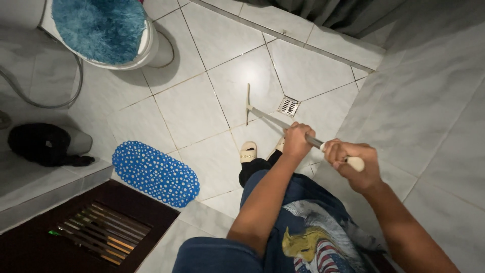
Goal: The person uses a floor squeegee to push water across a tiled bathroom floor toward the drain. They move around the room, clearing water from different areas, including near the toilet and a blue bath mat.
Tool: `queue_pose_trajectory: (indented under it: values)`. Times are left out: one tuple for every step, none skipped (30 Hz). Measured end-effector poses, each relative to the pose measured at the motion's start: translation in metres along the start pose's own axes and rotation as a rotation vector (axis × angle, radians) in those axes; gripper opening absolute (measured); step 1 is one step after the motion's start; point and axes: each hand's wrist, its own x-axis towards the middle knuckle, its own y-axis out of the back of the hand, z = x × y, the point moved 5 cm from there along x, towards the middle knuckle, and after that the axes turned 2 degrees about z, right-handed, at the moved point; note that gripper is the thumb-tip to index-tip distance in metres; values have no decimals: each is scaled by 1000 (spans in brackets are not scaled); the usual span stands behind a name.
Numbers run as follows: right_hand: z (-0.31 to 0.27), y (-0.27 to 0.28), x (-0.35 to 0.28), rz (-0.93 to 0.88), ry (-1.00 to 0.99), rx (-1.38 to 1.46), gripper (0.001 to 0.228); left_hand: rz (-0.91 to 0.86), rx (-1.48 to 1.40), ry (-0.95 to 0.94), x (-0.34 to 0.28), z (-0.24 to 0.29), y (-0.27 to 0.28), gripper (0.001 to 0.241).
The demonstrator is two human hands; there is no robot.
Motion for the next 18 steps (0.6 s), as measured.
queue_pose_trajectory:
  values:
    - [-3,3,-1,1,17,-39,19,-21,28,-1,1,1,-7,12]
    - [-6,7,-1,2,18,-42,19,-21,27,-4,4,10,-7,12]
    - [-8,10,-1,4,-5,-66,22,-9,-18,37,6,17,-6,14]
    - [-11,14,-2,8,-32,-90,26,-1,-64,79,7,25,-7,16]
    - [-14,17,-4,11,-35,-93,26,-5,-67,78,9,31,-9,16]
    - [-17,20,-6,12,-24,-86,24,-5,-38,69,10,37,-11,13]
    - [-20,23,-7,13,-14,-78,21,-5,-10,61,12,43,-13,11]
    - [-23,24,-8,14,-10,-79,21,-3,-9,57,13,43,-13,11]
    - [-23,27,-8,40,-40,-63,22,-29,-12,56,14,44,-15,15]
    - [-24,28,-11,68,-75,-44,23,-59,-14,60,12,45,-17,20]
    - [-24,25,-11,70,-76,-42,23,-61,-12,60,11,42,-13,20]
    - [-24,23,-11,75,-66,-6,22,-78,-61,37,9,41,-10,16]
    - [-25,21,-12,80,-57,31,20,-95,-111,14,6,40,-8,11]
    - [-20,17,-12,81,-54,33,20,-94,-108,13,5,28,-12,11]
    - [-17,12,-11,62,-16,5,21,-124,-36,14,2,16,-17,14]
    - [-15,7,-12,43,19,-25,22,-156,34,16,-1,4,-22,18]
    - [-14,4,-11,43,19,-23,22,-156,36,17,-2,6,-14,18]
    - [-12,1,-9,46,1,0,21,-121,66,51,-1,6,-5,17]
